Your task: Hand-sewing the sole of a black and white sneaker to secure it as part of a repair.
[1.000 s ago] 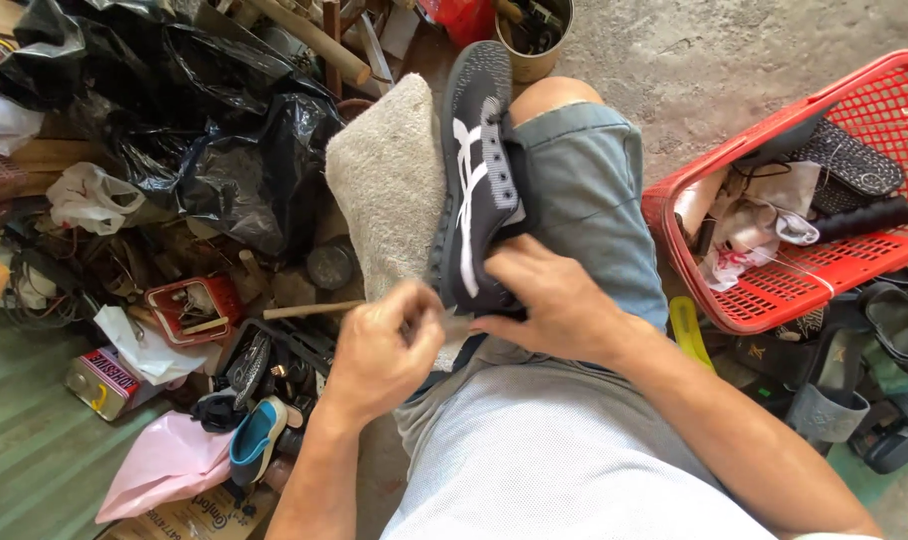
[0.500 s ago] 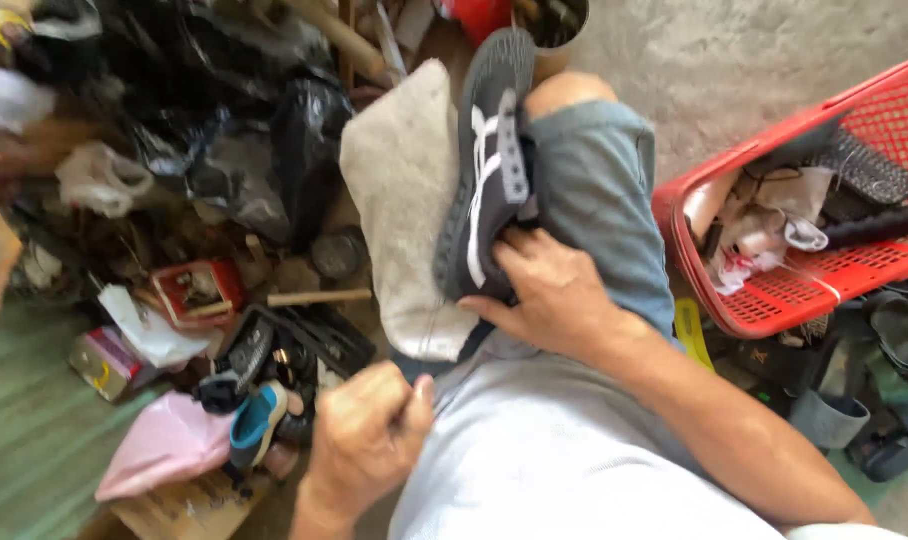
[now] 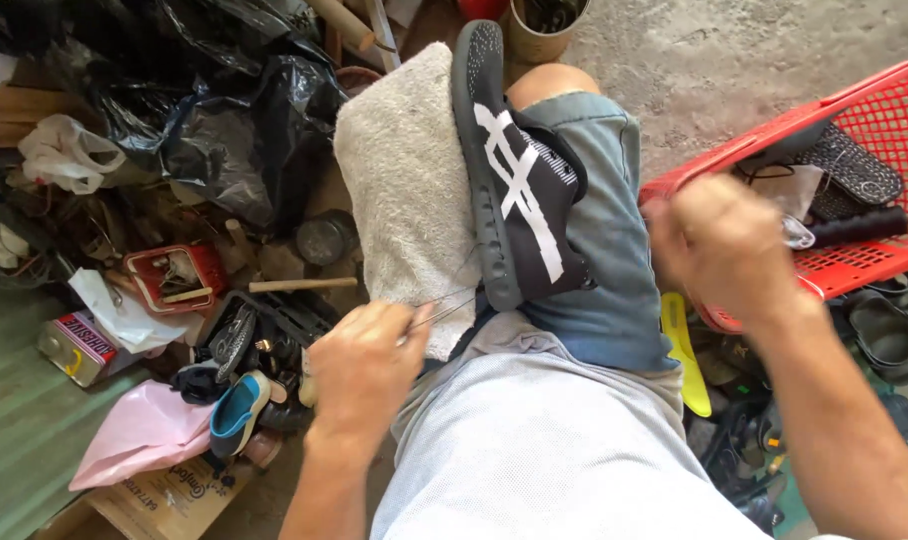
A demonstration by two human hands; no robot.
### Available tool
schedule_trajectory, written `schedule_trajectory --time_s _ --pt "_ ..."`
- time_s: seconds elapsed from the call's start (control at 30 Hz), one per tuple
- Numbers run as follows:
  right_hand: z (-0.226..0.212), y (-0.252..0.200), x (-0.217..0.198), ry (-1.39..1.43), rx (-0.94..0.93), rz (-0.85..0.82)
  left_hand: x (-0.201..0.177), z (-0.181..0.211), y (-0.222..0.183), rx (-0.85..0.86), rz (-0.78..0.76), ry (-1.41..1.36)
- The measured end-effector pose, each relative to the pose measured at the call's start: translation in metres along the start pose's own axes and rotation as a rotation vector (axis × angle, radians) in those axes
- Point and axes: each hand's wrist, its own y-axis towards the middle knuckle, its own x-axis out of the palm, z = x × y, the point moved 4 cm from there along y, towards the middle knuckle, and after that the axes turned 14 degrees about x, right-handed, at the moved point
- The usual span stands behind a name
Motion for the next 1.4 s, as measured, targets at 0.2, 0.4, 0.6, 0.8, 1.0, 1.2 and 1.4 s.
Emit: schedule_trajectory --time_s 0.2,0.4,0.6,0.8,1.0,1.2,1.4 --pt "0.072 -0.014 0.001 -0.131 0.130 0.087 0.009 0.013 0.033 0.121 0.091 -0.001" --pt "0.019 0.003 -0.021 -0.070 0.196 0.023 0.035 0.001 0.049 0.046 0.022 -0.301" --pt "-0.074 0.011 -0.026 0.453 0.027 -0.267 0.009 -0.007 0.037 -0.226 -0.044 -0.795" --pt "-0.111 0.024 0.016 0.368 -0.055 -0.443 -0.046 -0.021 -0.026 -0.065 -0.147 -1.199" --pt "-0.132 0.045 0.012 0.594 0.163 -0.239 -0.032 -0.123 -0.171 -0.465 -0.097 -0.827" --pt "-0.133 0.051 0.014 0.627 0.208 -0.291 0.059 -0.235 -0.353 -1.420 -0.225 -0.518" --pt "-0.082 0.059 -0.009 0.935 0.429 -0.851 0.108 -0.214 -0.304 -1.218 -0.790 -0.063"
